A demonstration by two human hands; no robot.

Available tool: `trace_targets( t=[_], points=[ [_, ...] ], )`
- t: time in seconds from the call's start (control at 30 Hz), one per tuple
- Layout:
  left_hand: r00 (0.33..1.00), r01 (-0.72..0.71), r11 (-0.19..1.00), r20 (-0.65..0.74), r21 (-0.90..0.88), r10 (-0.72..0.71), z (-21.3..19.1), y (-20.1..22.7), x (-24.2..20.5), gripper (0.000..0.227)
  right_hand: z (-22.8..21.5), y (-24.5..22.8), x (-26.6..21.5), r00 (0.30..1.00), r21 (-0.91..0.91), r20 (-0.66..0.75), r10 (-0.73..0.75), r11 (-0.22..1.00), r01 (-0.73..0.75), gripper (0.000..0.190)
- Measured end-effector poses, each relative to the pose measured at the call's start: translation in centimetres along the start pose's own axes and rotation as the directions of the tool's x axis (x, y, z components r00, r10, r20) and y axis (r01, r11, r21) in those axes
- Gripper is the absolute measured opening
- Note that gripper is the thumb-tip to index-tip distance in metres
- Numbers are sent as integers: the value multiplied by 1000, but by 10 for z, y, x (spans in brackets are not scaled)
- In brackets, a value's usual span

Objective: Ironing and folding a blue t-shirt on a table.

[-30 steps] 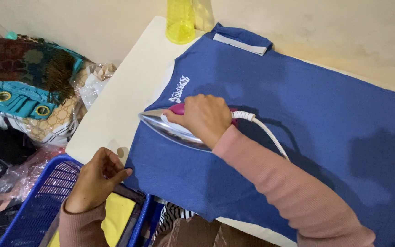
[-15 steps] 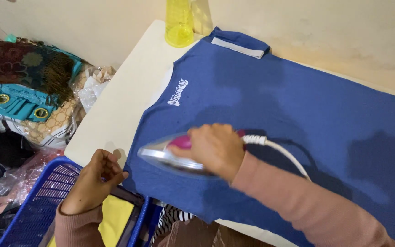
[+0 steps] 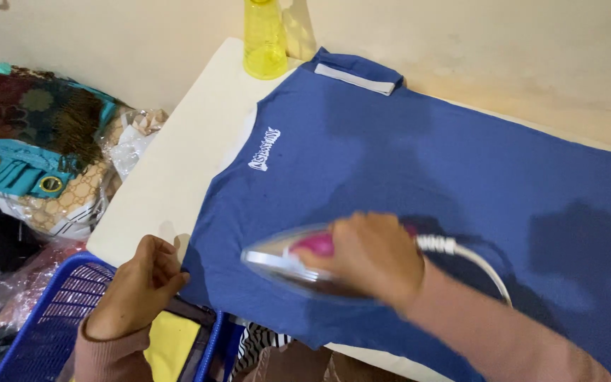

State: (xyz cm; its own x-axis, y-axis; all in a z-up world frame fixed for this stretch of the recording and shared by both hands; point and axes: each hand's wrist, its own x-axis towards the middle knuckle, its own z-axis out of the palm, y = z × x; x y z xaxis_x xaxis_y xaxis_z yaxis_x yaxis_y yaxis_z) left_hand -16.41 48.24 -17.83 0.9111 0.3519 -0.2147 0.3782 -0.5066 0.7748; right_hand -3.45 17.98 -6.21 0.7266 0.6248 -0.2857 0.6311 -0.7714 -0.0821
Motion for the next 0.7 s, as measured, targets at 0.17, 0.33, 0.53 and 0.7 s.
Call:
trace_targets(
  t=[0.17, 0.33, 0.53, 0.7],
  points=[
    [957, -185, 945, -167, 269, 235, 11, 36, -2, 47, 21, 7, -37, 953, -11, -261, -155, 987, 157, 76],
    [717, -591, 749, -228, 300, 658, 45, 67, 14, 37, 9, 47, -10, 968, -29, -249, 19, 999, -27, 74],
    [680, -586, 645, -135, 490, 721, 74, 43, 52, 49, -17, 89, 2, 873, 111, -286, 396, 918, -380, 75],
    [711, -485, 662, -183, 572, 679, 80, 28, 57, 63, -8, 60, -36, 958, 29, 66, 280, 959, -282, 72]
  ],
)
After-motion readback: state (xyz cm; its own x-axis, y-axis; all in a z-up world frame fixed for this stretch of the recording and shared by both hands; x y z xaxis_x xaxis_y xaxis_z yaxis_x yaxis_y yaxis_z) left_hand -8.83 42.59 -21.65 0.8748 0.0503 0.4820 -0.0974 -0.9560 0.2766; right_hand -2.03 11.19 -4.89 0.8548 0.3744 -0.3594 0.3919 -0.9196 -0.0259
